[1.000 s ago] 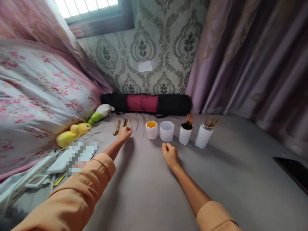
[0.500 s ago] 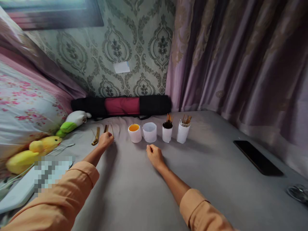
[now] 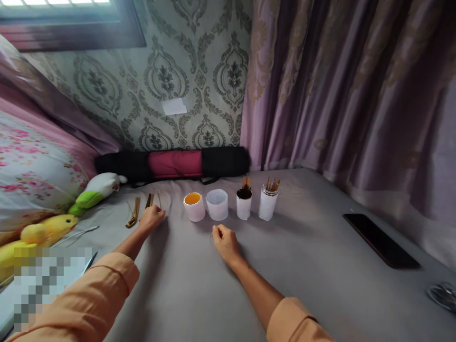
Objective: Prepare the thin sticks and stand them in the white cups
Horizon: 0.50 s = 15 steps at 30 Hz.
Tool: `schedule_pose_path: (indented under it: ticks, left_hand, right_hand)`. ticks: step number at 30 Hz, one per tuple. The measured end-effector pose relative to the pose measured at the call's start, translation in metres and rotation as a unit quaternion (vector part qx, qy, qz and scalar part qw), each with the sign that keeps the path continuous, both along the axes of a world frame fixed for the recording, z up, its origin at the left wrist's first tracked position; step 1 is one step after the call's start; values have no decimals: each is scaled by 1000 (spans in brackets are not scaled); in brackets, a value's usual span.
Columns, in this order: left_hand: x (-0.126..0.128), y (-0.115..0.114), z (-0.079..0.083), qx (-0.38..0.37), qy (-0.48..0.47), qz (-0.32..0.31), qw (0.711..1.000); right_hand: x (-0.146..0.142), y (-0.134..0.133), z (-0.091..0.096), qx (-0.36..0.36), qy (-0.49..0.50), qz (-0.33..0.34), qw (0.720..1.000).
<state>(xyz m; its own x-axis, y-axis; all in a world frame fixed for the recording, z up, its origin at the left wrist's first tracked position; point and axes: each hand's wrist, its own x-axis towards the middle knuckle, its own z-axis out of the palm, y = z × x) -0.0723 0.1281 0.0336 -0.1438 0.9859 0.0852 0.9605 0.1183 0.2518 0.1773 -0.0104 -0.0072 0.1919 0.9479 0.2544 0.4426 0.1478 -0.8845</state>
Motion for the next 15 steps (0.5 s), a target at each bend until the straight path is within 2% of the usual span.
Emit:
schedule_pose_path:
  ticks: [15]
  left_hand:
    - [-5,2,-11,-5,-25,19,999]
  right_hand:
    - [0,-2,4,-9,11,1,1000]
